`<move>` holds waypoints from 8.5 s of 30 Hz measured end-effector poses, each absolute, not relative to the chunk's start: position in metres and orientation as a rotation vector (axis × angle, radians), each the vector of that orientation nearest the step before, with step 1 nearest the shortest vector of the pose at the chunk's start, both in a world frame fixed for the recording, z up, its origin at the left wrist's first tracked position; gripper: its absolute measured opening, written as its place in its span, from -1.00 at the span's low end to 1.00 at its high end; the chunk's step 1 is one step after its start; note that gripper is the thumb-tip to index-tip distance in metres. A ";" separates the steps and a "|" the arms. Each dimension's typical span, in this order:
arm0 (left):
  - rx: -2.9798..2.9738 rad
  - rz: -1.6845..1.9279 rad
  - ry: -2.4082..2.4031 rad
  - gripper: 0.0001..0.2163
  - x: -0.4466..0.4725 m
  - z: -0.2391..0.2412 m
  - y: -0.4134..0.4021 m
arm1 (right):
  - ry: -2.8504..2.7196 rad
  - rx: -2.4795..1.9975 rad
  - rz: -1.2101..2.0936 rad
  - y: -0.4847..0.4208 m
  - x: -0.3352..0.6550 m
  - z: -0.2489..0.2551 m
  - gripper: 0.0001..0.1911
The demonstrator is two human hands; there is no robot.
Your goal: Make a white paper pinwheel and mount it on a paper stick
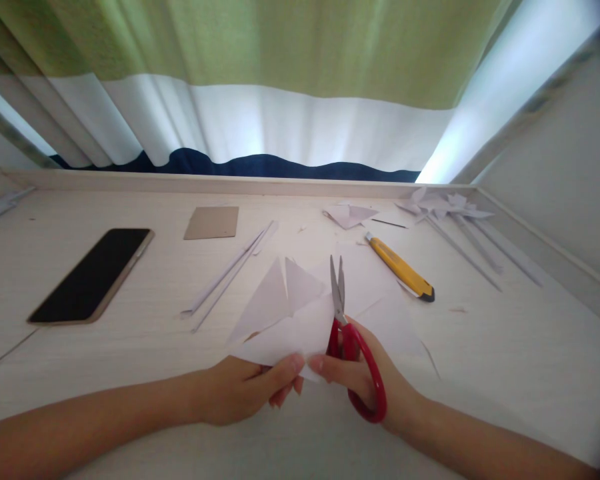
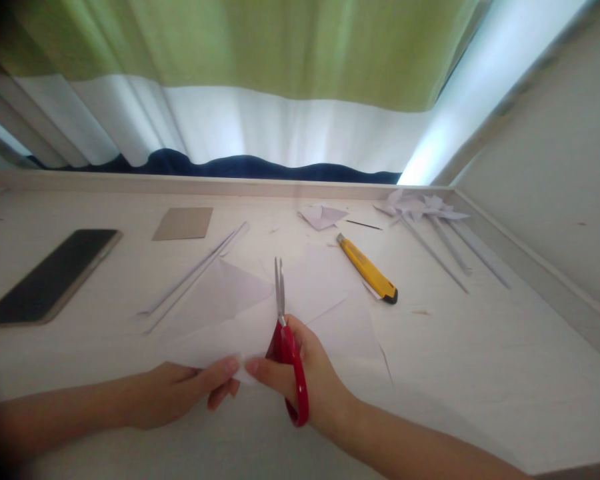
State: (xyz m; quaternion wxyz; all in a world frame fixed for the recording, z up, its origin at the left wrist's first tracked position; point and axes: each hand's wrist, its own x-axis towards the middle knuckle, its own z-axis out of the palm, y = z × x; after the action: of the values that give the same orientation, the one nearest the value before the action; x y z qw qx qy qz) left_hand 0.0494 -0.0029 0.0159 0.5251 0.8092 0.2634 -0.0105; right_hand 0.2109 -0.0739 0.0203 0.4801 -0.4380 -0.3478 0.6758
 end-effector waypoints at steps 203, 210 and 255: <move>1.541 0.444 0.776 -0.50 0.049 0.025 0.004 | -1.177 -1.234 1.966 -0.089 0.214 0.025 -0.57; 1.513 0.459 0.795 -0.53 0.049 0.025 0.004 | -1.155 -1.240 1.985 -0.089 0.214 0.028 -0.55; 1.529 0.412 0.745 -0.52 0.047 0.021 0.003 | -1.277 -1.114 1.921 -0.090 0.216 0.020 -0.61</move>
State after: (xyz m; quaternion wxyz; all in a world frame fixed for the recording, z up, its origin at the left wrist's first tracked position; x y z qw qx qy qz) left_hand 0.0474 0.0035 0.0208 0.6409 0.6707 0.3268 0.1807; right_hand 0.2165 -0.0898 0.0200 0.2860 -0.4166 -0.4776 0.7187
